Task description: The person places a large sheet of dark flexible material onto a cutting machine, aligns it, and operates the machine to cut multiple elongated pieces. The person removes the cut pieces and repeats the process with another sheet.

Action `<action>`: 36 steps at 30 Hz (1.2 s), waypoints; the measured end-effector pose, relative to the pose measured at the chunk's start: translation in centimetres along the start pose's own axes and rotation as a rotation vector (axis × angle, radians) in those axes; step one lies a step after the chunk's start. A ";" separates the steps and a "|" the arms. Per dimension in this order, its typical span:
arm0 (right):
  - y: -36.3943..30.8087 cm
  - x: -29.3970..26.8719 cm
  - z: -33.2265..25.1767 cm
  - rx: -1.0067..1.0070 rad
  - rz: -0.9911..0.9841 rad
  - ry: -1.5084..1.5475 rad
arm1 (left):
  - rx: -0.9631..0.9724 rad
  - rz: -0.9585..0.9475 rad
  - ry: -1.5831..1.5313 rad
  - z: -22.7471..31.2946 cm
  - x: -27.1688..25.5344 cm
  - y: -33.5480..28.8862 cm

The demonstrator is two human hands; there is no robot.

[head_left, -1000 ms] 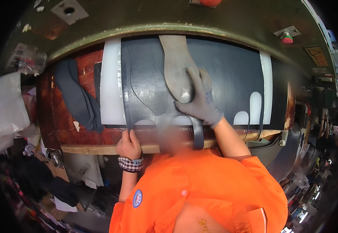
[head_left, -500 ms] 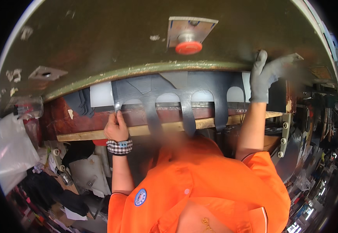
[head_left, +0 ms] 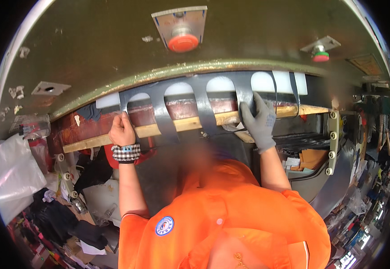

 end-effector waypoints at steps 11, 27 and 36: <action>-7.4 -4.1 0.0 0.209 -0.076 0.440 | -0.021 -0.093 -0.164 -2.4 -3.7 -8.3; -12.2 3.6 -12.3 -0.005 -0.497 0.502 | -0.089 -0.325 0.104 -7.1 -10.0 -25.2; -12.5 -2.9 -8.6 -0.095 -0.398 0.086 | -0.075 -0.352 0.007 -7.2 -10.9 -26.7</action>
Point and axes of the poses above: each hand's wrist, its own y-axis towards the middle knuckle, its own x-axis out of the palm, z = x × y, the point moved 7 cm from there along y, towards the middle knuckle, and after that the axes turned 15 degrees about y, right-handed, at the moved point
